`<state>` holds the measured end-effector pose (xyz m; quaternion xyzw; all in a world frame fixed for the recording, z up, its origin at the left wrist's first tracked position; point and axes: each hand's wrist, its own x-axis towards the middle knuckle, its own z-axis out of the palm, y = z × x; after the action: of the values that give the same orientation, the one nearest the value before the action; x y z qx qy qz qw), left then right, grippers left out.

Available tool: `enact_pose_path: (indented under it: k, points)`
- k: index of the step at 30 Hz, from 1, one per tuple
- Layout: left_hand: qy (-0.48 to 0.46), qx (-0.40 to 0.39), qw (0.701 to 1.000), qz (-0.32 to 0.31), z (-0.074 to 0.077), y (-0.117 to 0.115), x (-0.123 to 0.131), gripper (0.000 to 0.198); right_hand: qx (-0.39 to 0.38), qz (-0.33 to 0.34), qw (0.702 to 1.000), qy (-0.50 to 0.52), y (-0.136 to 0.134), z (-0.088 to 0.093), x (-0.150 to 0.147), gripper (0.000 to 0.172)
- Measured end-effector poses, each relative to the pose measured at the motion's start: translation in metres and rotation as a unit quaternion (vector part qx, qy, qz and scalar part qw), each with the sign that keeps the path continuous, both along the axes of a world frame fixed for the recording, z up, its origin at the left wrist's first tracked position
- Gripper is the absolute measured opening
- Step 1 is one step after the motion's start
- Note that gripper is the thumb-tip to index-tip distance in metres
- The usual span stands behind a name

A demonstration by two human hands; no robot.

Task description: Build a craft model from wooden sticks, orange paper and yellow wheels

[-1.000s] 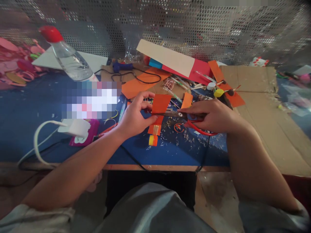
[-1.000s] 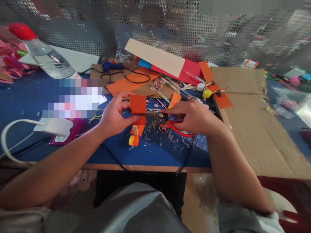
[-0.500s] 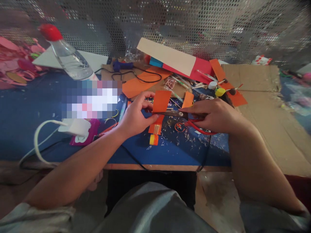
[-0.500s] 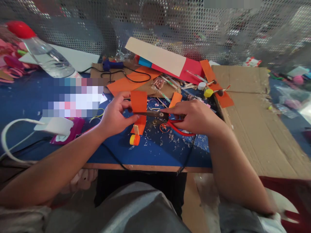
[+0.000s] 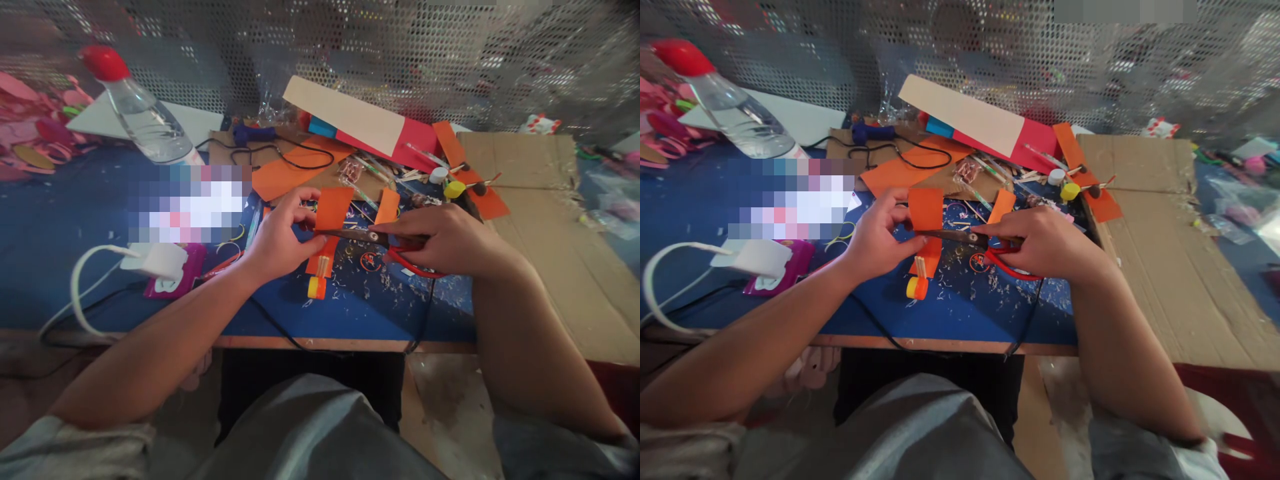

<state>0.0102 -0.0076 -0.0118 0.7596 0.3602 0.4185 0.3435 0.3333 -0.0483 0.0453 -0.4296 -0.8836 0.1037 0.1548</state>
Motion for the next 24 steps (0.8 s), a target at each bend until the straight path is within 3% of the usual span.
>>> enact_pose_path:
  k: [6,14,24]
  points:
    - [0.015,0.003,1.0,-0.023,0.0029,-0.0031,0.0011,0.068,-0.005,-0.001,1.0,0.015,-0.003,0.0009,-0.0062,0.044]
    - [0.021,0.016,1.0,0.009,0.0003,-0.0028,0.0018,0.064,-0.029,-0.009,1.0,0.005,-0.0005,-0.0009,-0.0073,0.044]
    - [0.012,0.004,1.0,0.0,-0.0005,-0.0028,0.0023,0.064,-0.046,0.005,0.999,0.006,0.0,-0.0002,-0.0065,0.043]
